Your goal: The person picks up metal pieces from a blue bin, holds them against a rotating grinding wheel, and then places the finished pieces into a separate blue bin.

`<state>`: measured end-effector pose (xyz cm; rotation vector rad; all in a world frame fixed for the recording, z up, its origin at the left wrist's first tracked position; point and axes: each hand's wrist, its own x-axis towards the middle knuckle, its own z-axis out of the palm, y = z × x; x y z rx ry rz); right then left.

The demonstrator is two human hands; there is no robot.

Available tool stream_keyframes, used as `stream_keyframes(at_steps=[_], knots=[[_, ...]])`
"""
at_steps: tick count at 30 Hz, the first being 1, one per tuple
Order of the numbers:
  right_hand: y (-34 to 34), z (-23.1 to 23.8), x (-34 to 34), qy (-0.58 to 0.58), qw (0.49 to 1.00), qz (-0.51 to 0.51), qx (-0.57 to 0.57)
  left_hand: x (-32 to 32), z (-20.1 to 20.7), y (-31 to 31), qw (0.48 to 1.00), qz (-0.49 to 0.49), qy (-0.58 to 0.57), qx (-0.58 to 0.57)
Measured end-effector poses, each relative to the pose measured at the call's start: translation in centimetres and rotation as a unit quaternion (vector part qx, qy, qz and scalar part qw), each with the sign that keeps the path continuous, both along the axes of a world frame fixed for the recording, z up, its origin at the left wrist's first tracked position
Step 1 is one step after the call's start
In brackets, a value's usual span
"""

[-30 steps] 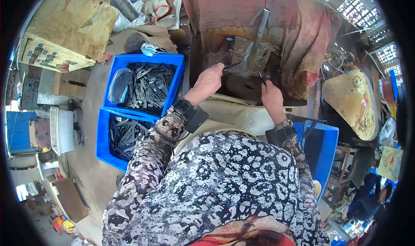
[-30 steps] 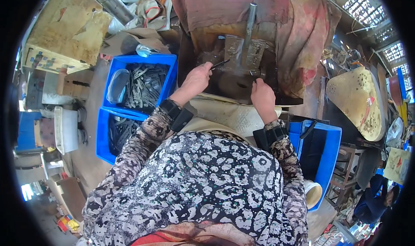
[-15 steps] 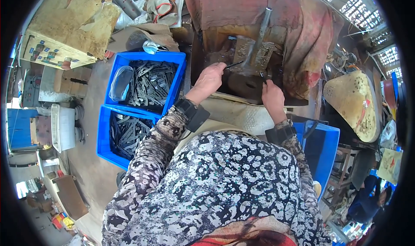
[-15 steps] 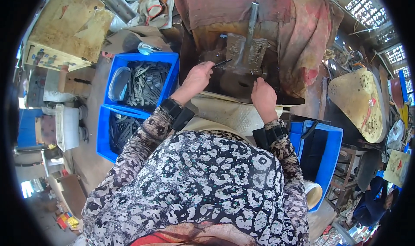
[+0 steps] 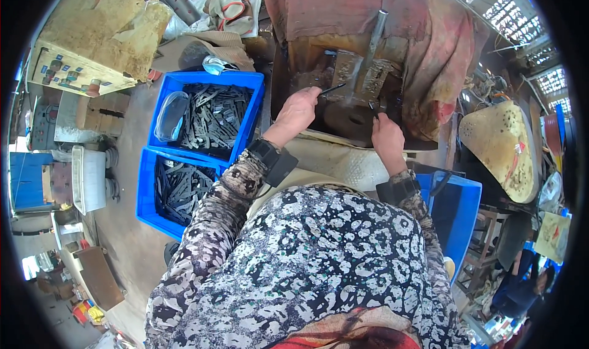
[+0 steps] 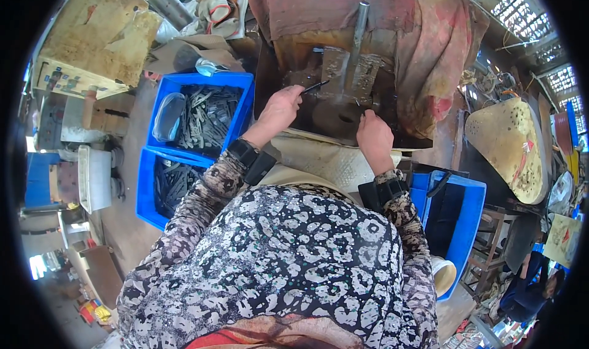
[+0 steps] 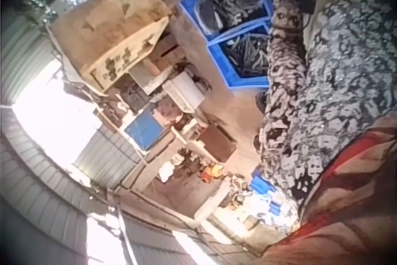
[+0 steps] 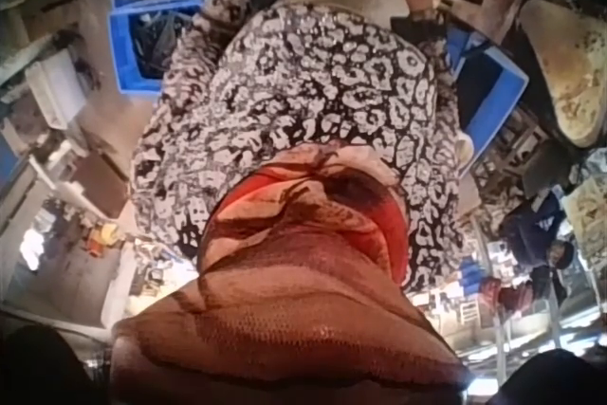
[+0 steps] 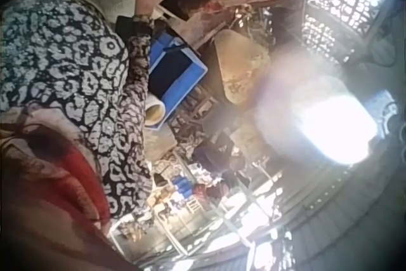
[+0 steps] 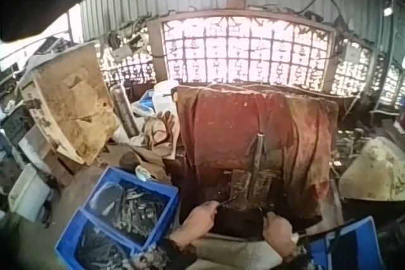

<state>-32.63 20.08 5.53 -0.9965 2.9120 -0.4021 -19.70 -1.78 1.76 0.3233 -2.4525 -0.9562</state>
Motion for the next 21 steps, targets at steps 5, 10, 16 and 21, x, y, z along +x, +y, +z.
stream_keyframes(at_steps=[5, 10, 16, 21], knots=[[0.0, -0.3, -0.2, -0.003, 1.0, 0.003, -0.005, 0.1, 0.0, 0.1, 1.0, 0.001, 0.0, 0.006], [1.1, -2.4, -5.0, -0.078, 0.981, 0.018, -0.177, 0.1, 0.5, 0.4, 1.0, -0.007, -0.002, -0.007], [-3.5, 10.4, -8.1, -0.012, 0.952, 0.018, -0.305, 0.4, 0.1, 0.5, 0.999, 0.011, -0.03, -0.021], [-9.1, 14.5, -10.1, 0.106, 0.951, 0.041, -0.289, 0.2, 1.0, 1.2, 0.999, 0.01, -0.039, -0.035]])
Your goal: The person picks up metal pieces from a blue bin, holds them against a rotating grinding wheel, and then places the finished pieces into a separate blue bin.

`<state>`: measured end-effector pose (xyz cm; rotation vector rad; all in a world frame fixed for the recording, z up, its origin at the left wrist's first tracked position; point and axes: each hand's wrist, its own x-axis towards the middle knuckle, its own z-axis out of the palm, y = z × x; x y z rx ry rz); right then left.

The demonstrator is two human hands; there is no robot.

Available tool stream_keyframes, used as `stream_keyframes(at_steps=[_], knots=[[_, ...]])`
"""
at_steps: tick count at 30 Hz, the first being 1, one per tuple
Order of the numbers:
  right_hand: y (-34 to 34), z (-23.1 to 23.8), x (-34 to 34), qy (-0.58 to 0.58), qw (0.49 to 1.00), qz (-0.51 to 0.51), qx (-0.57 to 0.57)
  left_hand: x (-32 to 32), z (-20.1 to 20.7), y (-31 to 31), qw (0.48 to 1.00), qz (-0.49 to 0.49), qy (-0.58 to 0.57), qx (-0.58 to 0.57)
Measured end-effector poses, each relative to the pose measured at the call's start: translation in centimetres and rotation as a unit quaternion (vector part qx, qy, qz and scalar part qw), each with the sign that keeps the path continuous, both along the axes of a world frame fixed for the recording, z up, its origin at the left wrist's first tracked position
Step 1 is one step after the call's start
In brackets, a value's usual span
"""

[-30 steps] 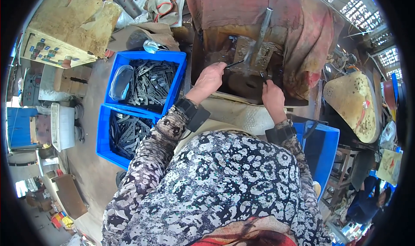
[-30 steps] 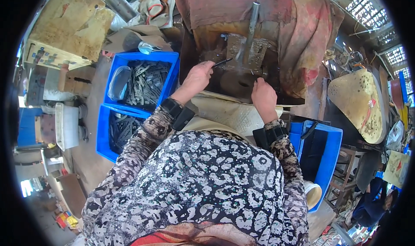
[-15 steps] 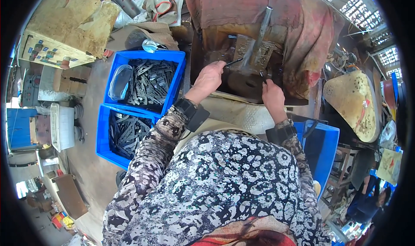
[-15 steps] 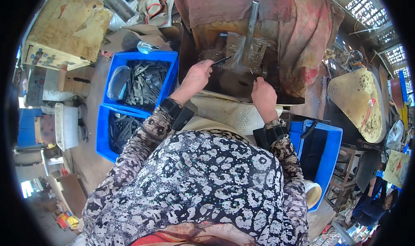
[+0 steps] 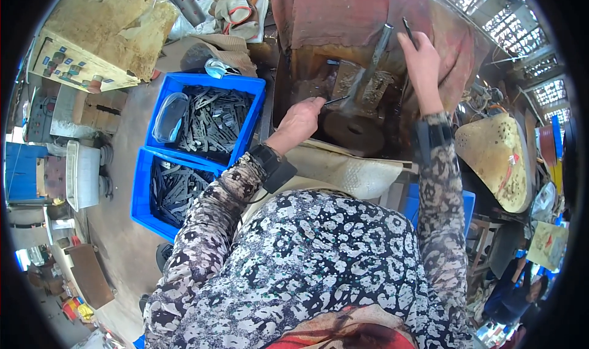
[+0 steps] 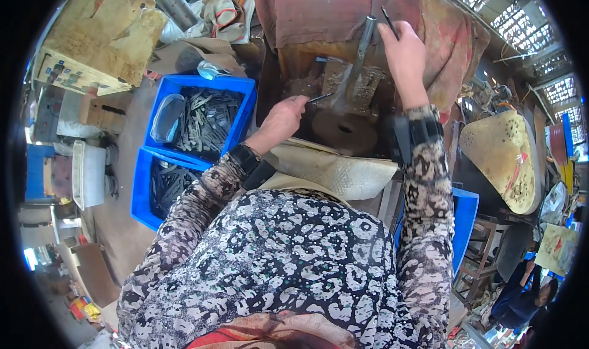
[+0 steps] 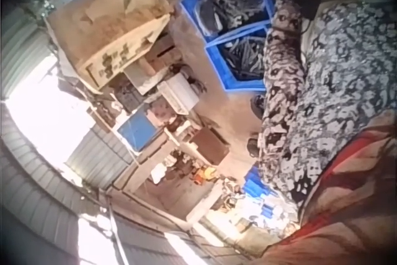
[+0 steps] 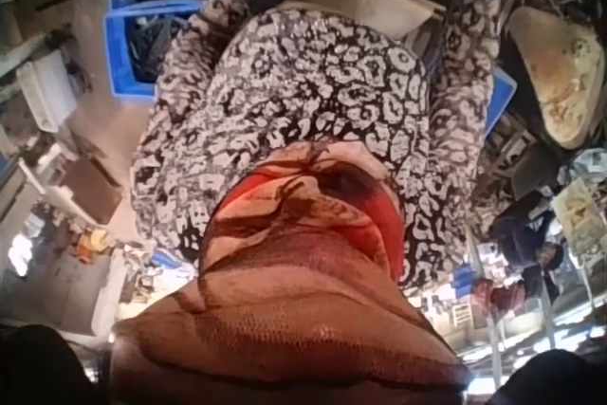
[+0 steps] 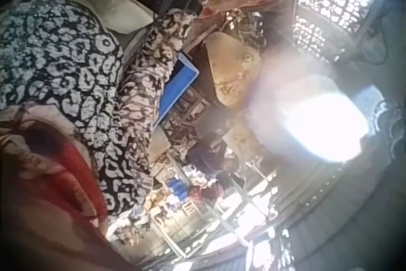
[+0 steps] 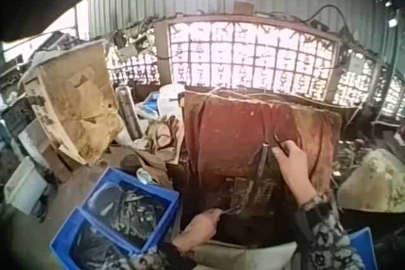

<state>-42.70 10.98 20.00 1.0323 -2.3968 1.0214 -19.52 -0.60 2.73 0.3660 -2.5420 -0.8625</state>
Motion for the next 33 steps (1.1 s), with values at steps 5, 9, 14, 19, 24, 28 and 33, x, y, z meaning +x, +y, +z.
stream_keyframes(at_steps=[5, 9, 14, 19, 24, 28, 33], knots=[[-3.4, 0.0, -1.1, 0.022, 0.999, -0.014, 0.033, 0.1, 1.1, 0.6, 1.0, -0.008, -0.014, 0.021], [-4.0, 0.2, -1.0, 0.046, 0.993, -0.03, 0.1, 0.2, 0.7, 0.8, 1.0, -0.015, 0.005, 0.001], [-4.1, 0.1, -0.7, 0.112, 0.981, -0.034, 0.155, 0.2, 0.5, 0.9, 1.0, -0.023, 0.009, -0.01], [-4.2, -0.3, -1.0, 0.142, 0.975, -0.037, 0.169, 0.5, 1.2, 1.2, 1.0, -0.017, -0.003, -0.01], [-4.1, -0.1, -1.0, 0.138, 0.976, -0.032, 0.162, 0.6, 2.2, 1.5, 0.999, -0.015, -0.032, 0.025], [-4.1, 0.0, -0.8, 0.127, 0.979, -0.03, 0.16, 0.7, 2.1, 1.4, 0.999, -0.017, -0.039, 0.027], [-4.2, -0.1, -1.1, 0.127, 0.979, -0.024, 0.16, 0.7, 2.2, 1.4, 0.999, -0.013, -0.044, 0.022]])
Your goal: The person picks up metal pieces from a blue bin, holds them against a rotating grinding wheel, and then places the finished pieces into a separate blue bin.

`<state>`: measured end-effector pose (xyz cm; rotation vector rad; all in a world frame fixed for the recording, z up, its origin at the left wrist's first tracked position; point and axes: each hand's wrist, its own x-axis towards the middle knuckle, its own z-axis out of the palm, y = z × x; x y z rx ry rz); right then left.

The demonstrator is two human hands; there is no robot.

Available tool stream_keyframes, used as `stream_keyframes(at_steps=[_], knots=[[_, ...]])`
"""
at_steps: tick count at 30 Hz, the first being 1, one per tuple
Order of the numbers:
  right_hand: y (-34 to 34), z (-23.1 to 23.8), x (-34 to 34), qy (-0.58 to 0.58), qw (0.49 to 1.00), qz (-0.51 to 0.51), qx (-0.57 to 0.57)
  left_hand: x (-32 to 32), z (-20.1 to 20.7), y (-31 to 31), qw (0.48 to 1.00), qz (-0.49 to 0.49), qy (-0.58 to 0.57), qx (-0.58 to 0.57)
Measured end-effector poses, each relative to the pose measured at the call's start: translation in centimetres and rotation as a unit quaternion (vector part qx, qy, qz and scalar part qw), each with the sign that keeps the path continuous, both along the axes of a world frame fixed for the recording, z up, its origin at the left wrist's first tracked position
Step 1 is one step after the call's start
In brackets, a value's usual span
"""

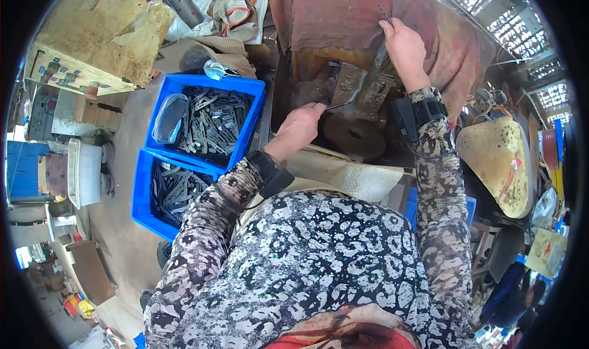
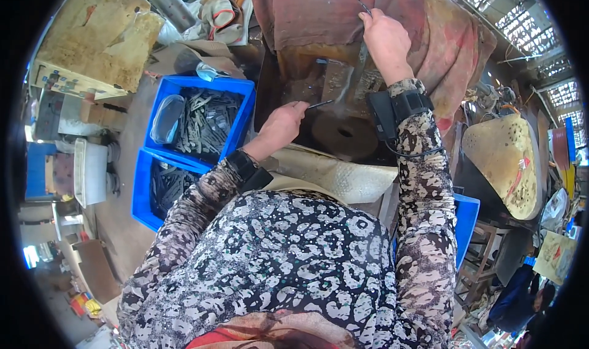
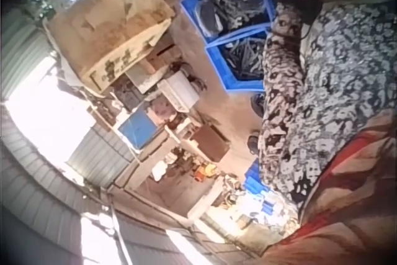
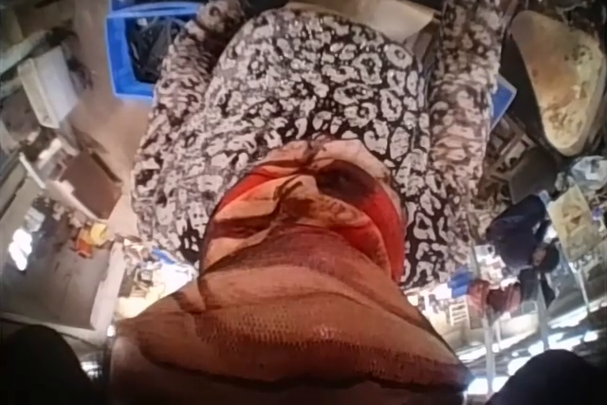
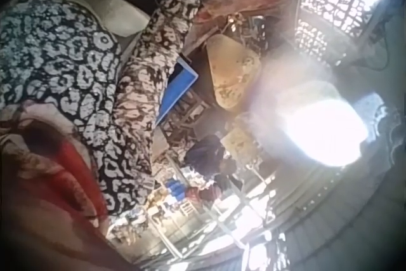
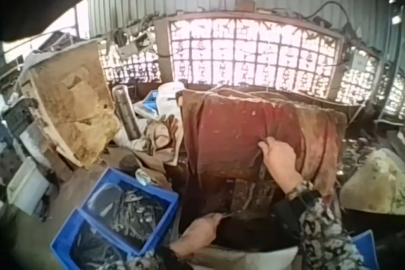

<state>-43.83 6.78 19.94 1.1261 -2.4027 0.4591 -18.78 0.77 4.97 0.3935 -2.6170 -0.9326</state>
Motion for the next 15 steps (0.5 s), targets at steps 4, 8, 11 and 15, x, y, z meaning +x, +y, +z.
stream_keyframes(at_steps=[4, 8, 11, 15], knots=[[-0.12, -0.11, 0.39, 0.003, 1.0, -0.003, 0.004, 0.21, -0.18, -0.11, 1.0, 0.005, -0.018, -0.002], [-0.16, -0.29, 0.35, 0.001, 1.0, 0.005, -0.003, 0.31, -0.45, -0.19, 1.0, 0.006, -0.011, -0.007], [-0.21, -0.44, 0.28, 0.001, 1.0, 0.01, -0.01, 0.43, -0.54, -0.23, 1.0, 0.006, -0.011, -0.007], [-0.39, -0.49, 0.09, -0.005, 1.0, 0.007, -0.005, 0.32, -0.7, -0.35, 1.0, 0.008, 0.001, -0.008]])
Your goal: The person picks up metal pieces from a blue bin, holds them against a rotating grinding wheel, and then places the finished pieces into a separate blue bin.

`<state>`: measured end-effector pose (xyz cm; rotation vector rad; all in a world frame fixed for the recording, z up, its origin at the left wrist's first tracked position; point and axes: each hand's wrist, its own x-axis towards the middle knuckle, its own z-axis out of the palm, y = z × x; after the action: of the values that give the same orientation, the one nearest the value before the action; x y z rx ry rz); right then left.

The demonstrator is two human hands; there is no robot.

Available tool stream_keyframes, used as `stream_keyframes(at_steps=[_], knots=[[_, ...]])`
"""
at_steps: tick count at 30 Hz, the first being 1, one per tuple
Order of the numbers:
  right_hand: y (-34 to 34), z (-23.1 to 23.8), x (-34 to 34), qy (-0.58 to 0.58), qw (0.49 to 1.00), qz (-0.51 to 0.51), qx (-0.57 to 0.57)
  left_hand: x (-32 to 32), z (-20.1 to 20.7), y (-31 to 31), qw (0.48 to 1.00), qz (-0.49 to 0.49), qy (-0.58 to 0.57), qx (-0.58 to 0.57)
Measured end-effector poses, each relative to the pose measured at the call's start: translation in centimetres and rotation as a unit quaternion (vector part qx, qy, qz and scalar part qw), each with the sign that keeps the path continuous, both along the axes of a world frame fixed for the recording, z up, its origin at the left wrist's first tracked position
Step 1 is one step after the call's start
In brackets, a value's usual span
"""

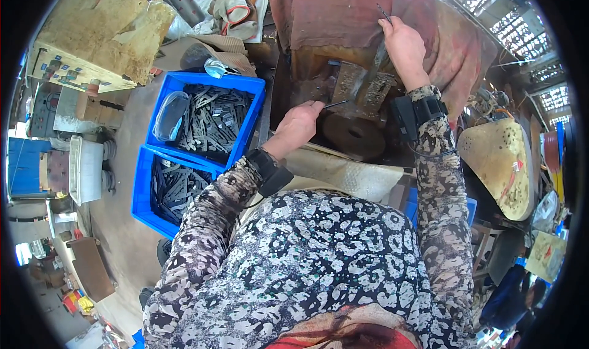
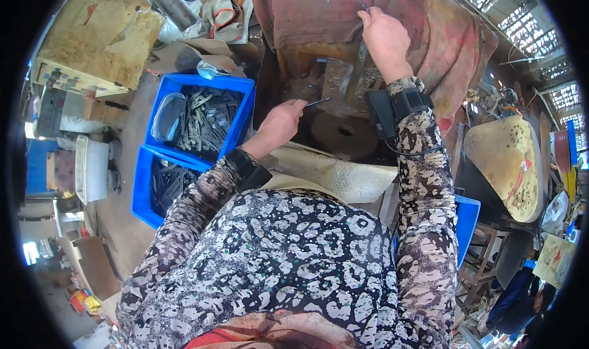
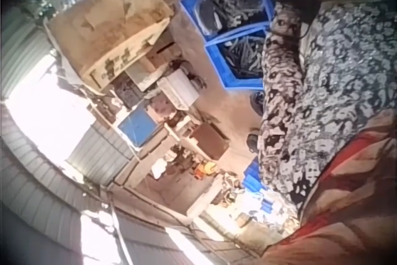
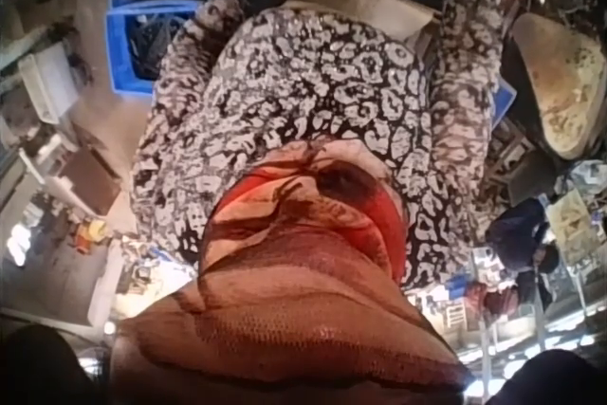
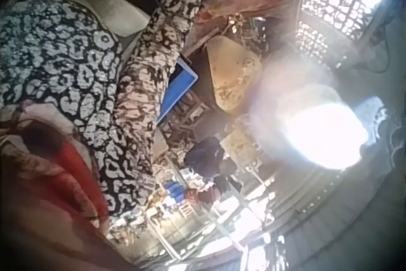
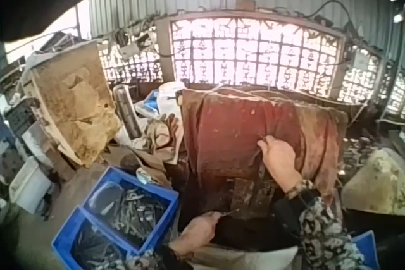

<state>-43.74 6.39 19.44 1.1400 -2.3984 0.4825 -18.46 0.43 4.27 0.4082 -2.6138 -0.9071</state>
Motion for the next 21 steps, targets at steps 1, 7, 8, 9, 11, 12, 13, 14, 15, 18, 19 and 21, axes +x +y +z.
stream_keyframes(at_steps=[1, 7, 8, 9, 11, 12, 13, 14, 15, 18, 19, 21], knots=[[0.01, 0.06, 0.03, -0.005, 1.0, -0.002, 0.001, -0.03, -0.03, -0.01, 1.0, -0.001, 0.002, 0.0], [0.08, 0.47, 0.16, -0.022, 1.0, -0.009, 0.01, -0.17, -0.06, -0.01, 1.0, -0.001, 0.009, -0.001], [0.07, 0.48, 0.24, -0.026, 1.0, -0.008, 0.01, -0.13, -0.04, -0.02, 1.0, -0.001, 0.008, -0.001], [0.03, 0.52, 0.29, -0.026, 1.0, -0.008, 0.01, -0.11, -0.01, -0.05, 1.0, 0.001, 0.003, -0.002], [0.14, 0.61, 0.32, -0.029, 1.0, -0.005, 0.011, -0.12, 0.05, -0.01, 1.0, 0.0, -0.003, -0.003], [0.16, 0.59, 0.25, -0.029, 0.999, -0.006, 0.011, -0.14, 0.06, 0.01, 1.0, 0.0, 0.001, -0.003], [0.09, 0.53, 0.18, -0.03, 0.999, -0.009, 0.013, -0.12, 0.07, 0.02, 1.0, 0.001, 0.005, -0.003], [0.05, 0.49, 0.13, -0.031, 0.999, -0.012, 0.016, -0.11, 0.09, 0.02, 1.0, 0.0, 0.004, -0.003], [0.07, 0.48, 0.14, -0.031, 0.999, -0.012, 0.016, -0.1, 0.12, 0.01, 1.0, 0.0, 0.002, -0.006], [0.07, 0.55, 0.29, -0.031, 0.999, -0.011, 0.014, -0.11, 0.12, -0.04, 1.0, 0.0, 0.001, -0.01], [0.06, 0.62, 0.39, -0.031, 0.999, -0.012, 0.014, -0.11, 0.12, -0.06, 1.0, 0.0, 0.001, -0.012], [-0.01, 0.52, 0.34, -0.03, 0.999, -0.012, 0.013, -0.08, 0.12, -0.02, 1.0, 0.001, 0.002, -0.013]])
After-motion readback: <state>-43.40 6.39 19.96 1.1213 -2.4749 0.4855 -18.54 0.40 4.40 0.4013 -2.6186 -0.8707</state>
